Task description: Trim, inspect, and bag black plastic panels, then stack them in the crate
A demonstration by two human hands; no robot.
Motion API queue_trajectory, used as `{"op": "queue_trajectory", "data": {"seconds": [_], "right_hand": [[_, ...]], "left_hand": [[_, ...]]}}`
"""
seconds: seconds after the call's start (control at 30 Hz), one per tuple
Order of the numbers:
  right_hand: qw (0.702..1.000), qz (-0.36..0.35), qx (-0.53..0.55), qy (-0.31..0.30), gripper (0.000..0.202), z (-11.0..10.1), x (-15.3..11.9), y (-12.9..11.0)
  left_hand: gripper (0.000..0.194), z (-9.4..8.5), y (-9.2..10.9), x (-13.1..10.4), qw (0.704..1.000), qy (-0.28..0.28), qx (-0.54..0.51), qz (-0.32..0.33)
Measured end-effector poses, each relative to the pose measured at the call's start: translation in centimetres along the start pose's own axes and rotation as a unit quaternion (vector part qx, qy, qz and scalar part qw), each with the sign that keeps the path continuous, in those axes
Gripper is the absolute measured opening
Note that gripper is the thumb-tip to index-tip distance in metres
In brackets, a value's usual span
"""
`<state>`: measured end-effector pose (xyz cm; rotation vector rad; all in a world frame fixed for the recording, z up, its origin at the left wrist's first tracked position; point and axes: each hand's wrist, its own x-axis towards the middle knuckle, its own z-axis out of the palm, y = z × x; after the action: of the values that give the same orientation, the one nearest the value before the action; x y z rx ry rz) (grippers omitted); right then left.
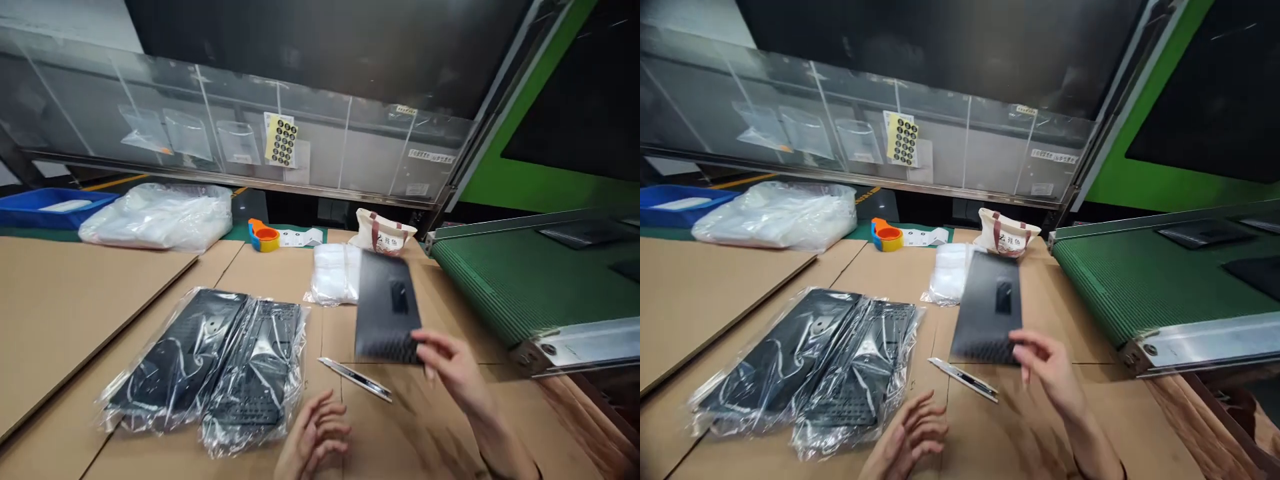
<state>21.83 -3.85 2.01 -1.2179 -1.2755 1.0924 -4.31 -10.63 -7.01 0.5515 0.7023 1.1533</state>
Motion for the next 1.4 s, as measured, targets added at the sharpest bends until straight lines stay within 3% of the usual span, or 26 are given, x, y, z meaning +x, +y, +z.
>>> {"op": "queue_trajectory", "data": {"seconds": [0.1,0.17,0.2,0.27,0.33,0.37,0.5,0.6,0.73,0.83,1.0,1.4], "right_hand": [[0.975,0.086,-0.036,-0.201,0.025,1.2,-4.8,1.5],[0.952,0.101,-0.034,-0.286,0.032,1.4,-5.7,1.8],[0.948,0.105,-0.026,-0.301,0.037,1.7,-5.5,1.8],[0.959,0.100,-0.044,-0.263,0.040,2.6,-4.3,2.3],[0.971,0.061,-0.152,-0.173,0.036,4.1,-2.8,3.3],[0.963,0.030,-0.227,-0.140,0.032,4.9,-2.2,3.9],[0.902,-0.033,-0.395,-0.171,0.018,6.9,-0.9,6.5],[0.903,-0.019,-0.393,-0.171,0.022,6.4,-0.5,7.1],[0.963,-0.021,-0.249,-0.101,0.038,4.7,-0.4,4.8],[0.985,-0.003,-0.141,-0.102,0.049,4.0,-1.3,1.3],[0.967,-0.024,-0.175,-0.184,0.037,3.9,-2.6,-2.8],[0.928,-0.117,-0.284,-0.211,0.035,4.3,-1.2,-3.3]], "left_hand": [[0.056,1.9,0.8,0.1,0.994,0.040,-0.099,-0.021],[0.047,2.6,0.8,0.3,0.985,0.103,-0.119,-0.067],[0.045,2.8,0.6,0.4,0.980,0.123,-0.127,-0.092],[0.044,2.7,0.1,0.6,0.974,0.113,-0.155,-0.117],[0.046,2.3,-0.6,0.8,0.972,0.067,-0.191,-0.116],[0.046,2.0,-1.0,1.0,0.971,0.050,-0.205,-0.111],[0.048,0.5,-2.2,1.7,0.970,0.018,-0.223,-0.096],[0.052,-0.1,-2.6,2.1,0.973,-0.016,-0.209,-0.092],[0.059,0.2,-2.4,2.0,0.975,-0.029,-0.203,-0.090],[0.056,0.5,-2.3,1.6,0.978,-0.025,-0.186,-0.093],[0.058,0.5,-2.4,1.4,0.982,-0.011,-0.158,-0.099],[0.059,0.5,-2.2,1.4,0.982,-0.025,-0.159,-0.095]]}}
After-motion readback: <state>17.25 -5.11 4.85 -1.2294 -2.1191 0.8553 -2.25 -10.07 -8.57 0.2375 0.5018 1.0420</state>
